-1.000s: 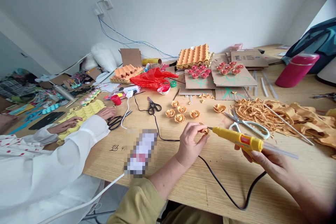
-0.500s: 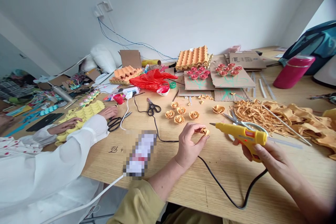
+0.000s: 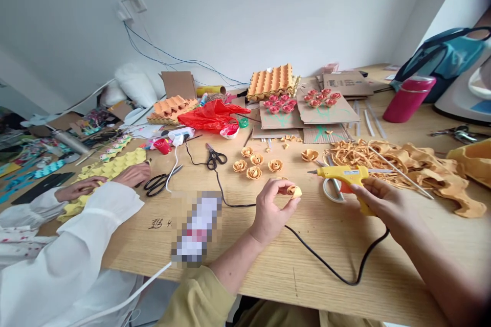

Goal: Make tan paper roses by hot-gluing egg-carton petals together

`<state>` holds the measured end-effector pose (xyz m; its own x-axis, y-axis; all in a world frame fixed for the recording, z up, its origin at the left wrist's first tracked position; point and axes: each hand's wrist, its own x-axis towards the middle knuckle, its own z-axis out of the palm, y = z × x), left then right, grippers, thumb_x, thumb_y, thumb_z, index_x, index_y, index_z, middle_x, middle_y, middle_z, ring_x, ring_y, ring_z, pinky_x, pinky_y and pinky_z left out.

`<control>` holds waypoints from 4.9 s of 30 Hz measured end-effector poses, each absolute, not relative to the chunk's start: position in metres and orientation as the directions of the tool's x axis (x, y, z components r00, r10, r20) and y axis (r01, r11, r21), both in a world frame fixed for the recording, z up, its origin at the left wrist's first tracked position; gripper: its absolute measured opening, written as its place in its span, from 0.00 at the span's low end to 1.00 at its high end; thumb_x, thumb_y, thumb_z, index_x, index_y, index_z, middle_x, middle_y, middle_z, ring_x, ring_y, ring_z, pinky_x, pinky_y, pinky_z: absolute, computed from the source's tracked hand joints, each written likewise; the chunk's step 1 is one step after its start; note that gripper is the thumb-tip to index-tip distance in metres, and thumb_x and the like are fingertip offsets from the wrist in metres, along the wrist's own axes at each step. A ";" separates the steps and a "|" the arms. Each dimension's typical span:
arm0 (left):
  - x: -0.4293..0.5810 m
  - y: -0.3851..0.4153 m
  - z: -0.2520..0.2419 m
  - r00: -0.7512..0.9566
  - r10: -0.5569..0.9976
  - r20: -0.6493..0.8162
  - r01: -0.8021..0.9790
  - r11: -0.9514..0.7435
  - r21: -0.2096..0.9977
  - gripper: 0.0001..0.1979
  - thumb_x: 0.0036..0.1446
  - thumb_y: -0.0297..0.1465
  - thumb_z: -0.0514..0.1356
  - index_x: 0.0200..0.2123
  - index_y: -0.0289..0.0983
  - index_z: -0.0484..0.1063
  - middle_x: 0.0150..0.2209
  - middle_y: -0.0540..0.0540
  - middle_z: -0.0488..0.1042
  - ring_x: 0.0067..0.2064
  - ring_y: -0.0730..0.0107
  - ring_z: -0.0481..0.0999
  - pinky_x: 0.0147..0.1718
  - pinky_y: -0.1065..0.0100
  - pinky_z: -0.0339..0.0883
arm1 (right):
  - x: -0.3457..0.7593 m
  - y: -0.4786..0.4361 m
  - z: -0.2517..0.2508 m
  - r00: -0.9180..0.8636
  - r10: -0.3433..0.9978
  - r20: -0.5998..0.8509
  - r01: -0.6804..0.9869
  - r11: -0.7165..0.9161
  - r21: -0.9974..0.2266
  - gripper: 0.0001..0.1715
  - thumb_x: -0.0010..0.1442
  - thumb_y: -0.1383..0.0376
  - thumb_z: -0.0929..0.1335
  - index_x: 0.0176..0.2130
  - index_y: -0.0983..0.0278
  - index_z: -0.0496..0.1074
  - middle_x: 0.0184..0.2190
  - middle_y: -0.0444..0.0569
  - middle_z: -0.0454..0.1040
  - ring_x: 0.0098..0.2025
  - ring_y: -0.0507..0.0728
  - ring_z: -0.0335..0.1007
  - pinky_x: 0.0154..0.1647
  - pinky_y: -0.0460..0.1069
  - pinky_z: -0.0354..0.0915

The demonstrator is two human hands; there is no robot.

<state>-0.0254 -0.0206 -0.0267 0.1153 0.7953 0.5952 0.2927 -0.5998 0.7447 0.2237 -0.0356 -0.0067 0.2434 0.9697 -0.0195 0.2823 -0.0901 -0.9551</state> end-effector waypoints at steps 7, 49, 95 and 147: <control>-0.023 -0.020 -0.031 0.299 0.762 0.574 0.321 -0.647 0.691 0.12 0.52 0.20 0.64 0.40 0.36 0.71 0.36 0.48 0.74 0.38 0.71 0.74 0.42 0.69 0.72 | 0.236 -0.021 -0.045 0.286 0.946 0.154 0.650 -0.074 -0.756 0.20 0.53 0.48 0.69 0.34 0.62 0.73 0.29 0.52 0.74 0.29 0.61 0.67 0.32 0.55 0.61; -0.013 -0.035 -0.032 0.455 0.761 0.463 0.307 -0.622 0.720 0.09 0.56 0.29 0.67 0.38 0.37 0.71 0.35 0.48 0.72 0.32 0.74 0.69 0.27 0.73 0.68 | 0.185 -0.049 -0.032 -0.419 0.903 -0.098 -0.126 -0.164 -0.978 0.18 0.56 0.52 0.75 0.39 0.61 0.76 0.37 0.49 0.80 0.41 0.58 0.78 0.47 0.54 0.72; -0.015 -0.038 -0.028 0.487 0.678 0.551 0.279 -0.718 0.637 0.08 0.57 0.28 0.65 0.38 0.39 0.69 0.36 0.46 0.72 0.37 0.69 0.73 0.36 0.68 0.72 | 0.185 -0.054 -0.031 -0.343 0.939 -0.039 -0.048 -0.059 -0.997 0.19 0.55 0.50 0.75 0.39 0.61 0.78 0.34 0.50 0.80 0.37 0.58 0.76 0.40 0.52 0.74; -0.011 -0.038 -0.035 0.395 0.747 0.534 0.292 -0.654 0.698 0.10 0.58 0.26 0.66 0.43 0.37 0.72 0.39 0.47 0.72 0.33 0.76 0.71 0.30 0.75 0.71 | 0.181 -0.047 -0.047 -0.299 0.954 -0.006 -0.251 -0.085 -0.964 0.14 0.52 0.57 0.78 0.38 0.60 0.78 0.35 0.47 0.82 0.38 0.55 0.79 0.43 0.51 0.72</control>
<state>-0.0105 -0.0378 -0.0350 0.3951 0.7473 0.5342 0.2922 -0.6536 0.6982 0.1812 -0.0474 -0.0469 -0.2990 0.9542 -0.0062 -0.2507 -0.0848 -0.9644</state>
